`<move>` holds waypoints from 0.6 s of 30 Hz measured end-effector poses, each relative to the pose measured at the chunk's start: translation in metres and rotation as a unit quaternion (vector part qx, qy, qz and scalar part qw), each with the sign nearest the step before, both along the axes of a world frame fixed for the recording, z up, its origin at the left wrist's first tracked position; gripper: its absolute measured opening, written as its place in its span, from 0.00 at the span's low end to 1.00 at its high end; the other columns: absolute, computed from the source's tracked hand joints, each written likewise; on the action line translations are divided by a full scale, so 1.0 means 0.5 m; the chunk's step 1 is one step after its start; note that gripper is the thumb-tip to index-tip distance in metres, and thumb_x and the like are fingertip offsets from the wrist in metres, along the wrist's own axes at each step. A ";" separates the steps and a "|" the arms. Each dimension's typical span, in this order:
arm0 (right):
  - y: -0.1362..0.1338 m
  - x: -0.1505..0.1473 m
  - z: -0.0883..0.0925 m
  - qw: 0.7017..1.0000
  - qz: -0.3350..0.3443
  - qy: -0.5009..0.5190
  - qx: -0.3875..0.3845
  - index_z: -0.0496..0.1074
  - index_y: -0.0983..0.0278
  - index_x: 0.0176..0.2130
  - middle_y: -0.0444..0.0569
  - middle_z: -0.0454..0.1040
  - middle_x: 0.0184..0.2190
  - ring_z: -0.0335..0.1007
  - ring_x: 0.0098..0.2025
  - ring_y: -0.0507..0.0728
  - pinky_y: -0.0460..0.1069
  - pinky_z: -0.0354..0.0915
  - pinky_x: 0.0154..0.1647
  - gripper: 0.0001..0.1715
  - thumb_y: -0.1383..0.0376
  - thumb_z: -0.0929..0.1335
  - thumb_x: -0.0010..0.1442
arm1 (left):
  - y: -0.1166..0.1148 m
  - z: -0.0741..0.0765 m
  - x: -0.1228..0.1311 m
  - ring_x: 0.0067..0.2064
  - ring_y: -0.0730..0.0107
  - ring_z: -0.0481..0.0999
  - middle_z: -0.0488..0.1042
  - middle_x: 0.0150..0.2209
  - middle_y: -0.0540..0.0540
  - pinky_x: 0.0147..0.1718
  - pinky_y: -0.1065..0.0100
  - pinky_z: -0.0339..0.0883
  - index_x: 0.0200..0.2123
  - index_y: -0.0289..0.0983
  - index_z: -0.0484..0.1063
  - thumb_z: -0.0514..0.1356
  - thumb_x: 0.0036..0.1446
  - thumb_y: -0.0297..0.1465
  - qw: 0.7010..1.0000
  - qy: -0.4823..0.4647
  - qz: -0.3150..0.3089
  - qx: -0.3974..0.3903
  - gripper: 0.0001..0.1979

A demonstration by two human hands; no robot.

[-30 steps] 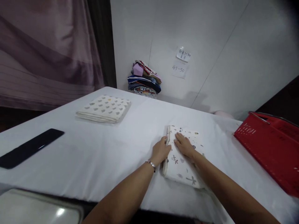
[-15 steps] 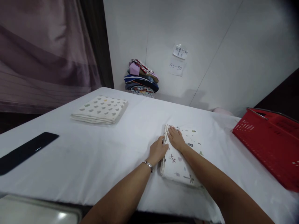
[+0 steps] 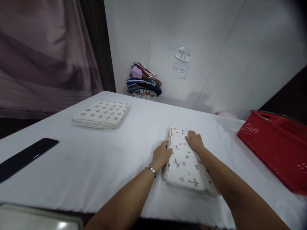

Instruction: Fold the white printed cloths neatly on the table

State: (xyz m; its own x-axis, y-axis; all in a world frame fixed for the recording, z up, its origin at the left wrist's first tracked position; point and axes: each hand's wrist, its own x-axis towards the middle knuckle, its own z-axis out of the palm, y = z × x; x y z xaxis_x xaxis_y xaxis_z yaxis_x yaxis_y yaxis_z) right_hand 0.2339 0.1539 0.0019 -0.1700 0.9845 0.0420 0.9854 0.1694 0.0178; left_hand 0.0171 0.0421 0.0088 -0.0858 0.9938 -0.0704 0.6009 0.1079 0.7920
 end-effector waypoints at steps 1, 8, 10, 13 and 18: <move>0.002 0.000 -0.003 1.000 0.000 -0.002 -0.003 0.51 0.67 0.62 0.55 0.50 0.64 0.40 0.66 0.60 0.61 0.39 0.62 0.31 0.56 0.51 0.65 | 0.000 -0.001 0.000 0.44 0.61 0.72 0.74 0.44 0.47 0.43 0.66 0.61 0.54 0.42 0.63 0.55 0.53 0.34 1.000 0.001 -0.001 0.002 0.23; -0.018 0.019 0.032 0.999 0.010 0.028 -0.037 0.52 0.66 0.62 0.56 0.48 0.64 0.40 0.66 0.61 0.61 0.45 0.61 0.32 0.54 0.53 0.64 | 0.001 -0.005 -0.002 0.44 0.60 0.72 0.74 0.44 0.46 0.42 0.66 0.62 0.54 0.43 0.62 0.54 0.53 0.35 1.000 0.003 -0.005 0.010 0.23; -0.057 0.033 0.028 0.999 0.003 0.038 -0.022 0.50 0.67 0.63 0.56 0.46 0.65 0.38 0.66 0.61 0.61 0.44 0.61 0.33 0.53 0.52 0.64 | 0.001 -0.004 -0.002 0.44 0.60 0.72 0.74 0.45 0.47 0.42 0.66 0.62 0.54 0.43 0.62 0.54 0.53 0.35 1.000 -0.004 -0.003 0.006 0.23; -0.127 0.048 0.007 0.999 0.010 0.038 -0.007 0.50 0.65 0.63 0.54 0.45 0.65 0.37 0.66 0.60 0.62 0.43 0.62 0.33 0.53 0.53 0.64 | 0.000 -0.001 -0.001 0.44 0.61 0.72 0.74 0.45 0.47 0.42 0.66 0.62 0.53 0.43 0.63 0.55 0.53 0.35 1.000 -0.008 -0.002 0.004 0.23; -0.180 0.043 -0.011 0.999 0.023 0.031 0.000 0.55 0.65 0.61 0.53 0.48 0.65 0.38 0.66 0.60 0.62 0.42 0.62 0.31 0.54 0.54 0.64 | -0.002 0.003 -0.001 0.44 0.61 0.72 0.74 0.44 0.46 0.41 0.67 0.62 0.54 0.43 0.63 0.55 0.53 0.35 1.000 -0.004 -0.002 0.005 0.23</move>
State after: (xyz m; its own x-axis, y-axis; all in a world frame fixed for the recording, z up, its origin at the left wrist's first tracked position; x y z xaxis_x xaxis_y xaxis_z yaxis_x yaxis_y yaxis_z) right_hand 0.2557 0.0638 -0.0038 -0.2112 0.9759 0.0540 0.9760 0.2136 -0.0425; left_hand 0.0166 0.0410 0.0101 -0.0808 0.9948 -0.0616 0.5949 0.0977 0.7979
